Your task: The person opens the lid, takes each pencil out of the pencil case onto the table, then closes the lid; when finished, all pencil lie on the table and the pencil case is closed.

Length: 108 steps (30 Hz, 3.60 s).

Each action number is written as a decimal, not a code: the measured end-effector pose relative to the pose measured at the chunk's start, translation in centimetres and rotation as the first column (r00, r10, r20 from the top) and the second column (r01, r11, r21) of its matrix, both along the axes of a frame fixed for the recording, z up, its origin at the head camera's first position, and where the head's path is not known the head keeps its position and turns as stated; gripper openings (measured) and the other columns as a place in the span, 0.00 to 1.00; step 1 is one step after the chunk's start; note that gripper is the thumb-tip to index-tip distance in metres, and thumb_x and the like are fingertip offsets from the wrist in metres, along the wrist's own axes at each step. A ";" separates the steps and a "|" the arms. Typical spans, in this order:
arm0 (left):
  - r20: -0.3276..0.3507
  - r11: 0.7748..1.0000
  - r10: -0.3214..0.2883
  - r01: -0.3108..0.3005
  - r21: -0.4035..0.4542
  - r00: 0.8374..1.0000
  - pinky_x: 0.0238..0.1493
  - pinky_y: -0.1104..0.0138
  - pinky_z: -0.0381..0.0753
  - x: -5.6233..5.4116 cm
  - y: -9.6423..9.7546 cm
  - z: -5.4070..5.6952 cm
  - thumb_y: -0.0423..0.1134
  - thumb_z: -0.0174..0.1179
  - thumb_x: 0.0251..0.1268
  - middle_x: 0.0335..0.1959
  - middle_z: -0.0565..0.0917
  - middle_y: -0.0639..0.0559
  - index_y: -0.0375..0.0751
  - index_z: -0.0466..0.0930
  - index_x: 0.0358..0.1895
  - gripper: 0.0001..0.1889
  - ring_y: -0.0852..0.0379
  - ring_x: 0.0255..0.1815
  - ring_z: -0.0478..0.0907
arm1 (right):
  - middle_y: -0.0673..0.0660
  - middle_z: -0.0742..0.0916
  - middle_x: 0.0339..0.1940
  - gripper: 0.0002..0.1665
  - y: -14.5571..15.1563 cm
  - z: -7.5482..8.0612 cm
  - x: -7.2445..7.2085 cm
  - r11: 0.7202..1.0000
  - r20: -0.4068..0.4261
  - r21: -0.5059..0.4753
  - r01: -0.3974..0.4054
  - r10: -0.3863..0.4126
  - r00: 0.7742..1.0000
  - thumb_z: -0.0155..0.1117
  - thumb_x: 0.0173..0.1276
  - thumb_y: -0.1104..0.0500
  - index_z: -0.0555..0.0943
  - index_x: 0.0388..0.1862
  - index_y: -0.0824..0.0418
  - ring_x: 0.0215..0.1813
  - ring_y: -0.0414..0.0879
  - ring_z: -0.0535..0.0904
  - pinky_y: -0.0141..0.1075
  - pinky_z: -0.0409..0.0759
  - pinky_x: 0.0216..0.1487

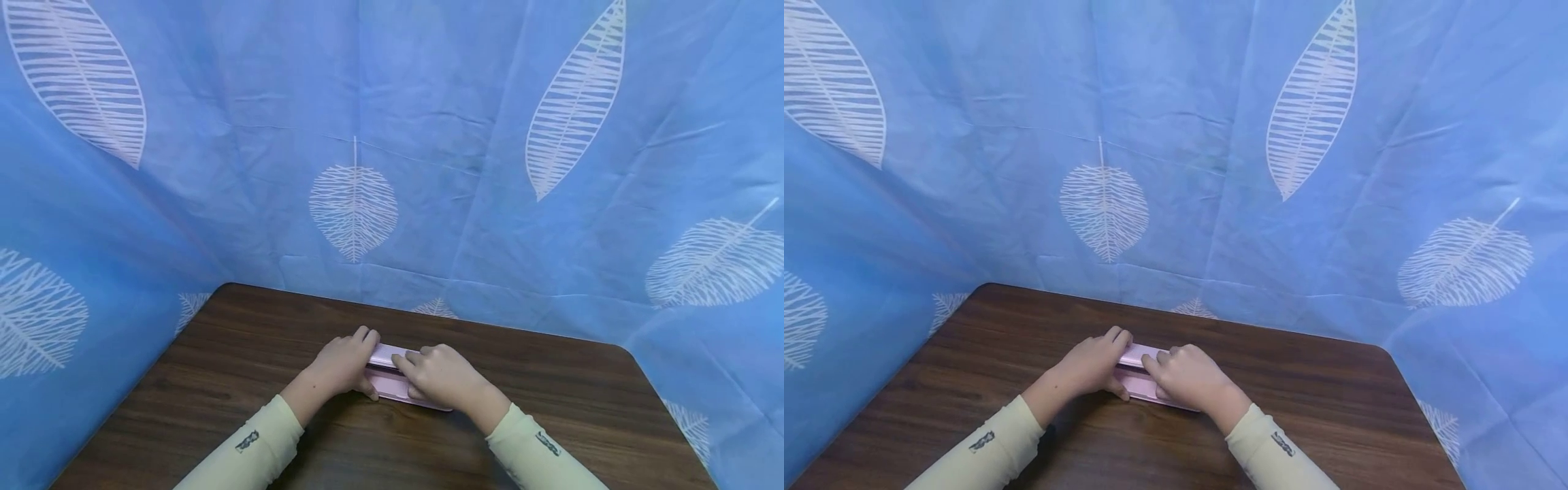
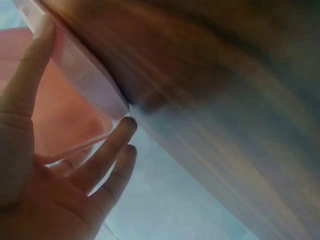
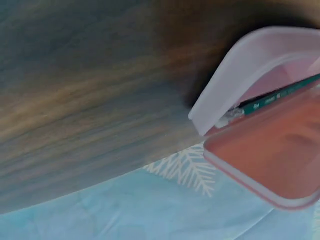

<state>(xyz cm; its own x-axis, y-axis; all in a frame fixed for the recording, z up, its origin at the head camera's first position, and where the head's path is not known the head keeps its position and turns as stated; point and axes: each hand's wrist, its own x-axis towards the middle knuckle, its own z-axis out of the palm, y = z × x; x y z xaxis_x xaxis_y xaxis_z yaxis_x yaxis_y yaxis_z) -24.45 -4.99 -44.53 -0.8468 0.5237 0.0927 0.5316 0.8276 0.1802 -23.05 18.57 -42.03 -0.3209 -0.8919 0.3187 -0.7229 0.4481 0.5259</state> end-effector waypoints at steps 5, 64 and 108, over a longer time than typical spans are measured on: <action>0.065 0.992 0.050 -0.057 0.113 0.997 0.43 0.54 0.87 0.3 -0.5 -0.3 0.61 0.87 0.42 0.51 0.76 0.43 0.39 0.68 0.59 0.48 0.50 0.36 0.83 | 0.42 0.84 0.22 0.14 0.5 -0.2 -0.9 0.990 0.060 -0.124 -0.070 0.078 0.995 0.74 0.54 0.58 0.84 0.40 0.55 0.20 0.34 0.63 0.28 0.66 0.20; 0.292 0.977 0.190 -0.209 0.036 0.937 0.74 0.29 0.70 -0.4 -1.6 0.1 0.69 0.81 0.48 0.83 0.65 0.37 0.37 0.56 0.85 0.67 0.32 0.80 0.69 | 0.63 0.64 0.89 0.41 -1.3 -2.2 -7.2 0.714 0.802 0.170 0.679 -0.501 0.326 0.44 0.88 0.39 0.60 0.87 0.62 0.90 0.64 0.56 0.65 0.52 0.88; 0.421 0.986 0.162 -0.158 -0.045 0.892 0.73 0.19 0.60 -2.8 -2.3 0.8 0.71 0.80 0.47 0.90 0.57 0.52 0.47 0.58 0.86 0.65 0.33 0.90 0.52 | 0.63 0.71 0.85 0.34 -0.6 2.3 -4.6 0.807 0.858 0.082 0.585 -0.356 0.371 0.41 0.91 0.46 0.61 0.88 0.56 0.87 0.65 0.63 0.70 0.57 0.84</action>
<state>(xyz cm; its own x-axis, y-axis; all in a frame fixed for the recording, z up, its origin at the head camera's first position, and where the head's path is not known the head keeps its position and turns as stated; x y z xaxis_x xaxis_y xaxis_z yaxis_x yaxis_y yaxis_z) -27.26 -7.31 -43.73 -0.8776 0.3770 -0.2961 0.2674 0.8977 0.3502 -27.67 17.98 -39.73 -0.8709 -0.4547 -0.1866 -0.3849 0.8670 -0.3164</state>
